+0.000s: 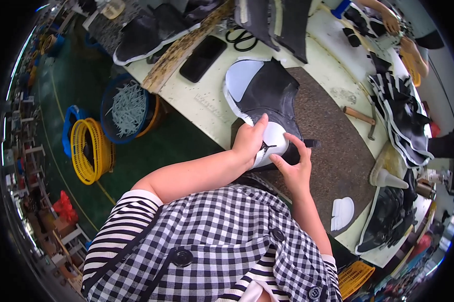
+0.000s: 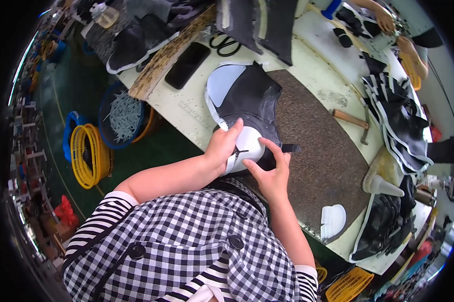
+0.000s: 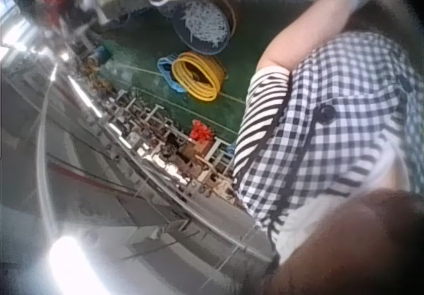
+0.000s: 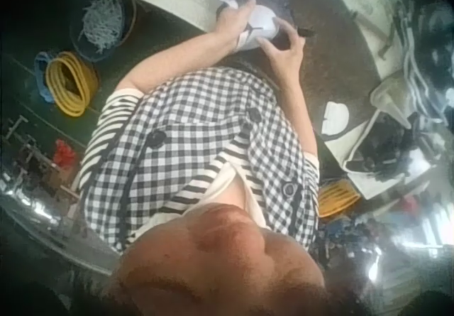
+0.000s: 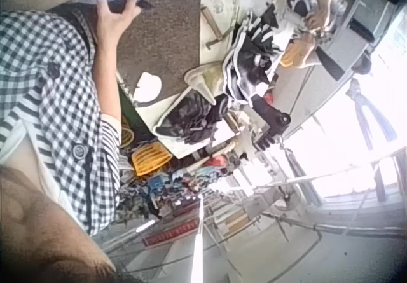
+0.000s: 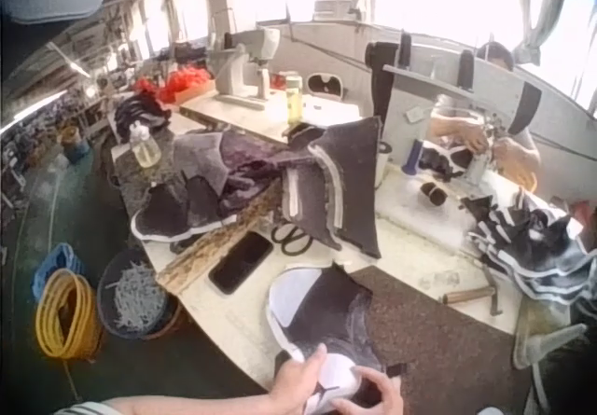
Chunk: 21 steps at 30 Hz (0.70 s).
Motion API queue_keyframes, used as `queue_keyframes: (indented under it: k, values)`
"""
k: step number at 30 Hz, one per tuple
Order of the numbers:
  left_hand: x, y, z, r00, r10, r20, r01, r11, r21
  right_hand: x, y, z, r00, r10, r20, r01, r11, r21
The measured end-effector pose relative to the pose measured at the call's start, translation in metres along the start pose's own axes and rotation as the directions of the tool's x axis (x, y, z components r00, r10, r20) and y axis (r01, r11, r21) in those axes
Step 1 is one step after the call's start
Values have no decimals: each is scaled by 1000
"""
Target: Manually assembling and folding components for shoe uppers in a factory.
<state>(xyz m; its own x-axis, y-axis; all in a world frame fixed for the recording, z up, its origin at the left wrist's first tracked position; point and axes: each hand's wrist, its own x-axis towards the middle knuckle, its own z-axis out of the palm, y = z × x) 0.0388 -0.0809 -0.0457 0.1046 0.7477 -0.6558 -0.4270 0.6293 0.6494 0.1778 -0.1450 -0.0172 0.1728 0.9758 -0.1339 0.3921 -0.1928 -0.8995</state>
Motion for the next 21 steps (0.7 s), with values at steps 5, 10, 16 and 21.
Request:
queue_keyframes:
  k: [5,10,16,21]
  values:
    - [-29,33,-1,934,-217,285,196,976,98,-4,3,-7,997,5,-73,-11,996,-85]
    - [-25,27,-12,871,-362,332,297,926,232,-4,4,-7,990,136,-35,-137,989,-56]
    - [-16,21,-19,820,-362,443,206,909,362,-11,11,-4,984,159,-84,-162,986,-31]
    - [-12,16,-26,835,-233,498,-89,837,540,-2,26,-15,927,265,265,-351,864,361]
